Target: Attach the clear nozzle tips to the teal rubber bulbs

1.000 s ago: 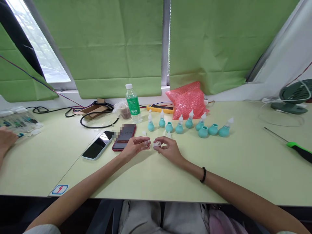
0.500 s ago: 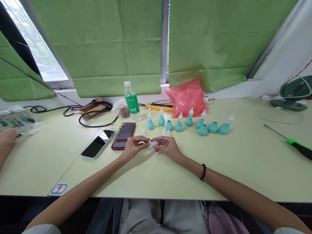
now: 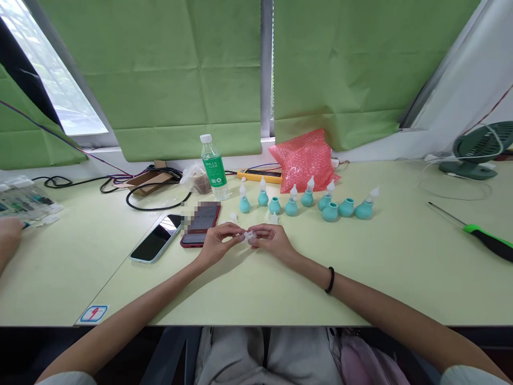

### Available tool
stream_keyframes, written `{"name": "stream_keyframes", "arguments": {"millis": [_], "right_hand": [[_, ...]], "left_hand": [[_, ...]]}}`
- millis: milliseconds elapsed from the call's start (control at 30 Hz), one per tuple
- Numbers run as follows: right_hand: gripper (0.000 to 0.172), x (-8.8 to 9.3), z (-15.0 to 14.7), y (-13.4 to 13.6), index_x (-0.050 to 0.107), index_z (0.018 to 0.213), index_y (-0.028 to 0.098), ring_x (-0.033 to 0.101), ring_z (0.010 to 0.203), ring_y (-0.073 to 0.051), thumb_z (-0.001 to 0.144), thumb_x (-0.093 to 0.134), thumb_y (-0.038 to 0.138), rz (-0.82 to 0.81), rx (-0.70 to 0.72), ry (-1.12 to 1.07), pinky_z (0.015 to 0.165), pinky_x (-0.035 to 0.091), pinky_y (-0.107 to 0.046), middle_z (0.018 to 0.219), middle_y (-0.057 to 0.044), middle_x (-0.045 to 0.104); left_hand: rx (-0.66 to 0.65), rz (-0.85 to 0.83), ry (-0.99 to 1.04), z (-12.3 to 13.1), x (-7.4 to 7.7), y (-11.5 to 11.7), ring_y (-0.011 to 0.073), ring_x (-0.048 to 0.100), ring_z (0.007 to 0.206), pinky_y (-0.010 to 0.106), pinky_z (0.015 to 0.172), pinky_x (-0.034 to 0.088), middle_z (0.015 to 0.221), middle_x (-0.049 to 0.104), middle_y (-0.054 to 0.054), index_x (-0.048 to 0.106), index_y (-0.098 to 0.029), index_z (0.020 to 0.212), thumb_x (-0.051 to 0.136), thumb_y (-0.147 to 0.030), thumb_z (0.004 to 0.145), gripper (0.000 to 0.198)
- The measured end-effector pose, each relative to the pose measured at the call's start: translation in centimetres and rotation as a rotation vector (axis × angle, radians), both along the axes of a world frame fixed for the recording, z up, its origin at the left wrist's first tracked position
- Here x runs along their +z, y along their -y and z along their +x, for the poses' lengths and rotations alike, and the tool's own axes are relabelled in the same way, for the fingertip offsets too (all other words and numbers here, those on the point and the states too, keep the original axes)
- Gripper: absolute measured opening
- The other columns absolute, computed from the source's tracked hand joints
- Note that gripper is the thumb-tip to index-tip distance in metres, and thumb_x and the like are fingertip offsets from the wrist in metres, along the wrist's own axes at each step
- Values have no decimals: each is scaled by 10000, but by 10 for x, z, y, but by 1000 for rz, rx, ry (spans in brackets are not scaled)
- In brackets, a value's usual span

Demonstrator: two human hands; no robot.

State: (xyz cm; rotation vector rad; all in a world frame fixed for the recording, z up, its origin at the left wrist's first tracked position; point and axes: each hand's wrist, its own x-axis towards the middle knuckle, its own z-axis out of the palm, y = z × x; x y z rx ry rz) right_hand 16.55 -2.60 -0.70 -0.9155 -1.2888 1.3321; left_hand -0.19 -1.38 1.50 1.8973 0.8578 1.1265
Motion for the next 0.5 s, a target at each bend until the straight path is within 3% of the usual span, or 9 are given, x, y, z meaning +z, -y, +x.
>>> {"name": "stream_keyframes", "arguments": {"millis": [333,500], "right_hand": [[333,3,-1,3,600,833,144,577,719,-167,525,675,249,-19,2,15,635,508,-335,779,-50,623],[287,4,1,4,595,832,162,572,730,-157,559,662,221,-14,6,3,653,502,-318,776,-37,618]], "left_hand": [[-37,-78,60,1,-3,-3,159,537,755,245,628,430,797,591,72,646,-151,773,562,-298,670,199],[-18,12,-23,-1,0,1,155,525,756,257,667,412,807,585,67,645,-159,819,526,-294,705,213]]}}
